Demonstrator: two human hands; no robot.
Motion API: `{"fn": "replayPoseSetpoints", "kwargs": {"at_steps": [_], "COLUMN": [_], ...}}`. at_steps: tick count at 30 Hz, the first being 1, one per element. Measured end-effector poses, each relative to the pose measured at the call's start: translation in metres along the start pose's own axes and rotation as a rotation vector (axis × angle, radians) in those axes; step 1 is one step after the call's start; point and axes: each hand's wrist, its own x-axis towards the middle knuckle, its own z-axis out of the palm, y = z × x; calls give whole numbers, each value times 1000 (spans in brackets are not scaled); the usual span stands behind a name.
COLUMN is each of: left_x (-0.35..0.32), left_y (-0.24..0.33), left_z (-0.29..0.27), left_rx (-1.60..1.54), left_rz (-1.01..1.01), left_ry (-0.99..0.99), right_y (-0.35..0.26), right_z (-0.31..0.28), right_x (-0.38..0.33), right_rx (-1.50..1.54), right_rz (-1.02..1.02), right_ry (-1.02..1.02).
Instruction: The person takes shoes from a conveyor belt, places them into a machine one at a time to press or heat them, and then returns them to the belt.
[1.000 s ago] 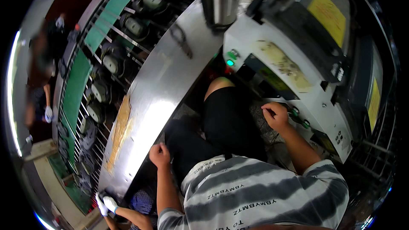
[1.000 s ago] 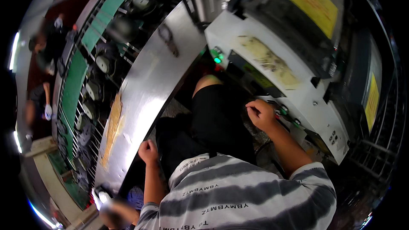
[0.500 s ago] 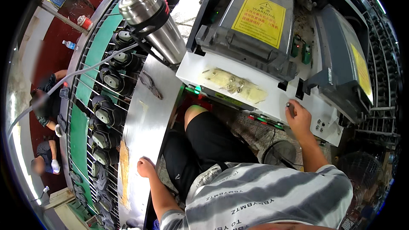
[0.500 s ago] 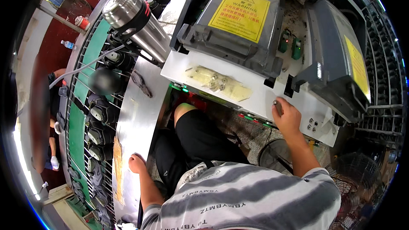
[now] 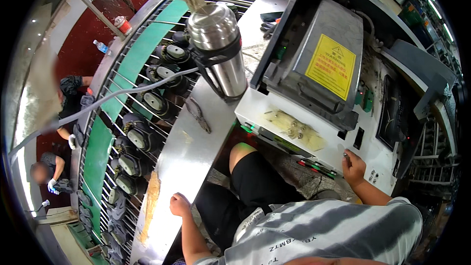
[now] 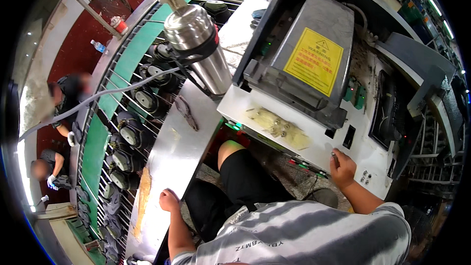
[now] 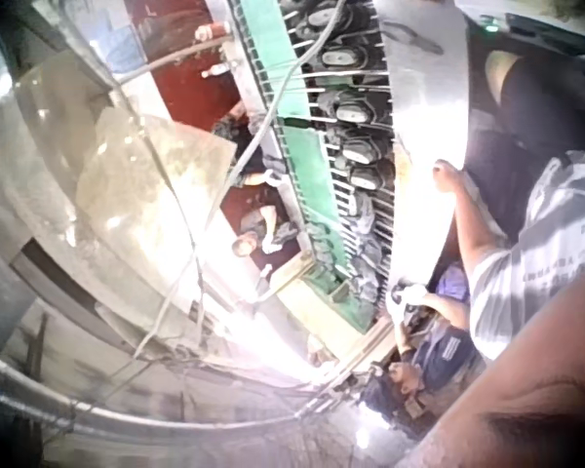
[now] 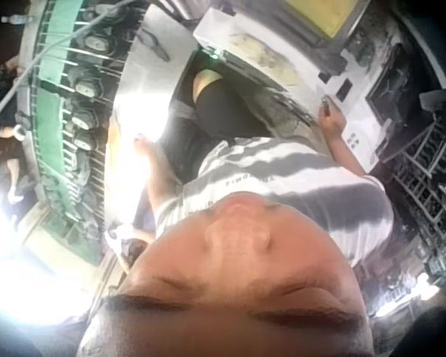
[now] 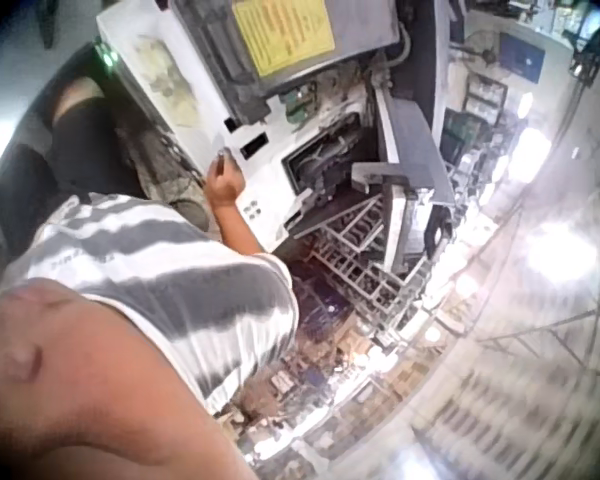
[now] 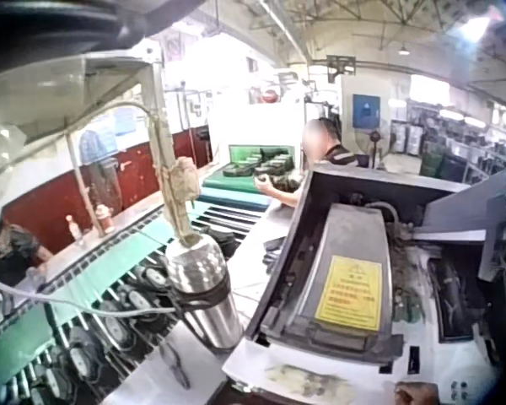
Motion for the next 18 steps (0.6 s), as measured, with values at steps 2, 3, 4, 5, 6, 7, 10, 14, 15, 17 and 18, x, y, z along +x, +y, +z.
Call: {"fn": "replayPoseSetpoints", "kwargs": {"at_steps": [2,3,4,5,6,7,10,14,15,17,18], "left_x": [0,-1,0,0,0,1,1,-9,-6,-4,-3], "left_y": [-9,-10,-7,-6,-9,-16,-24,-12,-22,-37,-38], "left_z": [8,6,5,5,5,6,4,1,9,19,16], "left_rx": [-5,3,-5,-16,-60,-32,-55,-165,-148,-227,-206], "left_rz": [-7,-20,-18,-11,8,10,78,118,149,214,232], "left_ry": [7,-14,-21,-30,-38,-25,52,45,93,72,66], "right_y": [-3,-4,-5,-4,-6,-8,-7,-14,-16,-11,-8], "right_z": [-3,-4,-5,-6,-3,-5,-2,1,0,0,0], "right_x": [2,1,1,-2,2,3,-2,-7,-5,-8,-5], "right_rx": [-13,-9,-18,-29,-26,-18,-8,-57,-26,27,42], "right_rz": [-18,4,6,11,-20,-4,72,52,71,121,110], "right_ry": [-15,-38,-34,-26,22,16,-24,132,110,68,45]}}
